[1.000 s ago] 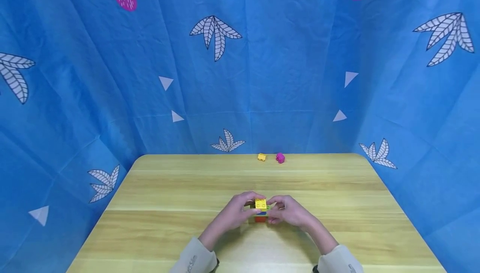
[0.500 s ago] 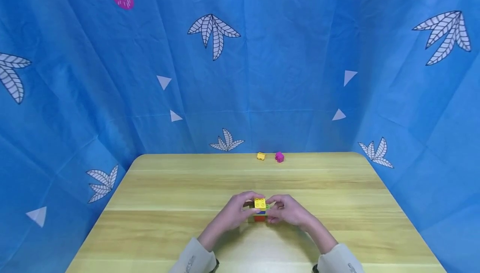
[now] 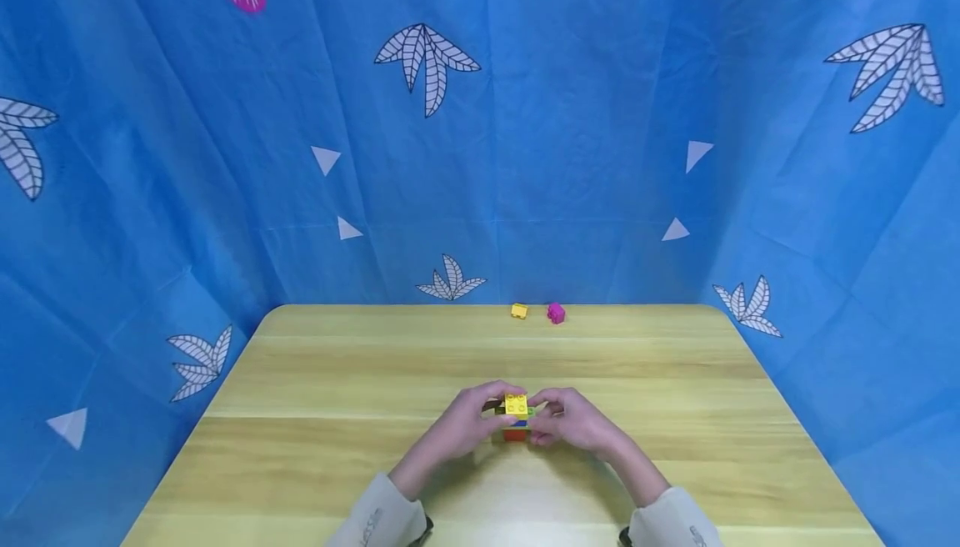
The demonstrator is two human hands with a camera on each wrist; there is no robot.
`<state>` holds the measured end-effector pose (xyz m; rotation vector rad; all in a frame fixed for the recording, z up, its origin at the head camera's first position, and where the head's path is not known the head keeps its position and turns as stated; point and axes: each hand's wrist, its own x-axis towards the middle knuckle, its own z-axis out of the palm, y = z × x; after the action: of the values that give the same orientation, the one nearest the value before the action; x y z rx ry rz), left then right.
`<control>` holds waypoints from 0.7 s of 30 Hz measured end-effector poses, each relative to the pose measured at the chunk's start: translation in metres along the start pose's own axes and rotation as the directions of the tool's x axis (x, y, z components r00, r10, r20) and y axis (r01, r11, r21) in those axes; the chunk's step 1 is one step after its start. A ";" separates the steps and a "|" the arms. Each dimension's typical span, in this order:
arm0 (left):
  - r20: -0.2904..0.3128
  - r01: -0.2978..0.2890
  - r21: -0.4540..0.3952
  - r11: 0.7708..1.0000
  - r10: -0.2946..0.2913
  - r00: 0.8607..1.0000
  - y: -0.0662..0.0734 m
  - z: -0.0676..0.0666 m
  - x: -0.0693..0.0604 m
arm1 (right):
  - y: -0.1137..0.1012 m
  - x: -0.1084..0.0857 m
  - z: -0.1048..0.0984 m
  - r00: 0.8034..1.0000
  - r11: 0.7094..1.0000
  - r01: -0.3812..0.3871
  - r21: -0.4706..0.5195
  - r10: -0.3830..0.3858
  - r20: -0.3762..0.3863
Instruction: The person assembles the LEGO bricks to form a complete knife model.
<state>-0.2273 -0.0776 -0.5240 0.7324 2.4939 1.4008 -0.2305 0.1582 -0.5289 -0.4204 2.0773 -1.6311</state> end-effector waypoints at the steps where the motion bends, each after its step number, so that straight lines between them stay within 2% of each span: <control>1: -0.002 -0.007 0.001 1.000 0.007 1.000 0.000 -0.001 0.000 | -0.001 0.000 0.000 1.000 1.000 0.001 -0.002 -0.001 -0.004; 4: -0.007 -0.025 0.009 1.000 0.025 1.000 0.000 -0.001 0.001 | -0.002 0.001 0.000 1.000 1.000 -0.005 0.004 0.005 -0.010; 6: -0.019 -0.017 0.026 1.000 0.018 1.000 -0.001 0.001 0.000 | -0.003 0.001 0.000 1.000 1.000 -0.010 0.014 0.010 -0.007; 12: -0.052 0.067 0.064 0.996 -0.064 0.997 -0.005 0.005 -0.005 | -0.003 0.001 0.002 1.000 1.000 -0.009 0.029 0.009 -0.006; 18: -0.044 0.127 -0.011 0.992 -0.127 0.991 -0.010 0.002 -0.008 | -0.002 0.003 0.001 1.000 1.000 -0.004 0.024 0.005 -0.016; 21: -0.038 0.137 -0.042 0.990 -0.138 0.990 -0.012 0.000 -0.009 | -0.001 0.003 0.002 1.000 0.999 0.001 0.034 0.000 -0.007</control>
<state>-0.2230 -0.0872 -0.5346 0.5182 2.4864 1.4255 -0.2323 0.1543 -0.5285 -0.4043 2.0515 -1.6680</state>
